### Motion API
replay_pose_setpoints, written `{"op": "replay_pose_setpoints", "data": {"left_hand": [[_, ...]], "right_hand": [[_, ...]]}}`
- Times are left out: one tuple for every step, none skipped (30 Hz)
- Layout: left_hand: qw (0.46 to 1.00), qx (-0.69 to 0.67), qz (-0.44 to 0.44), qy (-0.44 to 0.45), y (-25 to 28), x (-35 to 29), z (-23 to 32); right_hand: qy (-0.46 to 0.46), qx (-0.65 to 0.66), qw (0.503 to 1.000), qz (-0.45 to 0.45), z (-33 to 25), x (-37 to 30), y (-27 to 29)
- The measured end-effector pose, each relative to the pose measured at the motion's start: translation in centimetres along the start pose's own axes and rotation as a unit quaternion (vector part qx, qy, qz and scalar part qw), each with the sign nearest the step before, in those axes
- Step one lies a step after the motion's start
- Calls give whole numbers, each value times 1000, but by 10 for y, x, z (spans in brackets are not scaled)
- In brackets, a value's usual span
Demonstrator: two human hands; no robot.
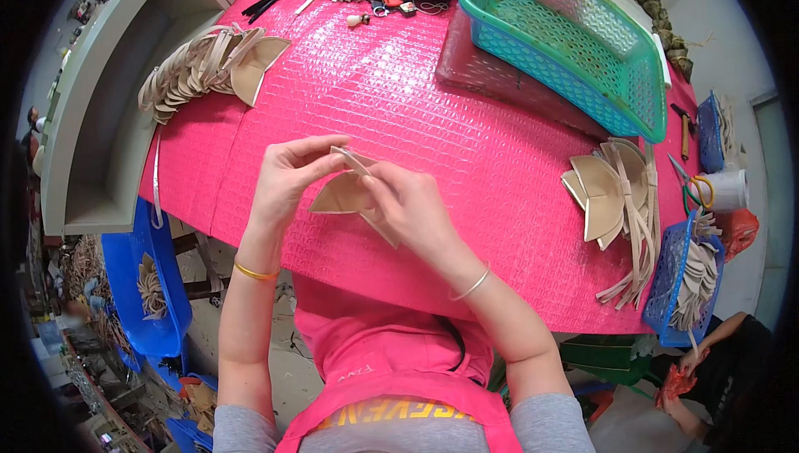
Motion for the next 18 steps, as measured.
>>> {"op": "replay_pose_setpoints", "data": {"left_hand": [[999, 13, -31, 14, -4, 1, -1], [999, 12, -29, 14, -6, 3, -1], [998, 48, -31, -33, -8, 6, 2], [993, 84, -33, -81, -12, 8, 7], [976, 160, 48, -141, -14, 3, 17], [976, 159, 46, -141, -21, -3, 24], [952, 244, 143, -120, -24, -13, 35], [911, 323, 237, -98, -25, -23, 39], [945, 298, 133, 23, -33, -25, 26], [970, 234, 66, -27, -47, -25, 8], [998, 65, 9, 13, -58, -21, -9], [992, -107, -49, 50, -68, -15, -20], [992, -107, -47, 49, -74, -12, -23], [982, -184, -7, 39, -75, -9, -26], [964, -263, 26, 32, -78, -6, -29], [963, -266, 23, 34, -83, -7, -30], [973, -228, 16, 21, -89, -8, -27], [982, -188, 9, 9, -92, -9, -26]], "right_hand": [[1, 5, 1000, -2, 1, -1, 0], [1, 5, 1000, -5, 1, 1, 0], [11, 49, 999, -3, -1, 6, 1], [22, 93, 995, -1, -2, 8, 1], [-35, 103, 994, -30, -3, 5, 2], [-36, 102, 994, -28, -1, 1, 7], [-32, 143, 989, -25, 2, -5, 14], [-28, 184, 982, -22, 4, -10, 21], [35, 103, 994, -7, -2, -15, 28], [36, 104, 994, -12, -4, -18, 26], [89, 4, 996, 17, -11, -23, 27], [142, -97, 984, 48, -18, -24, 29], [143, -97, 984, 45, -21, -26, 36], [105, -100, 986, 86, -25, -28, 49], [62, -106, 983, 133, -28, -33, 62], [58, -109, 983, 136, -36, -34, 66], [38, -54, 990, 125, -41, -30, 70], [19, 4, 993, 116, -42, -25, 73]]}}
Point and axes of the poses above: each hand's wrist, its own x-axis towards the middle knuckle, its own y-axis out of the back of the hand, z = x × y, the point moved 4 cm from there along x, towards the middle knuckle, and after that the axes turned 7 degrees about -z, right-handed, at the moved point
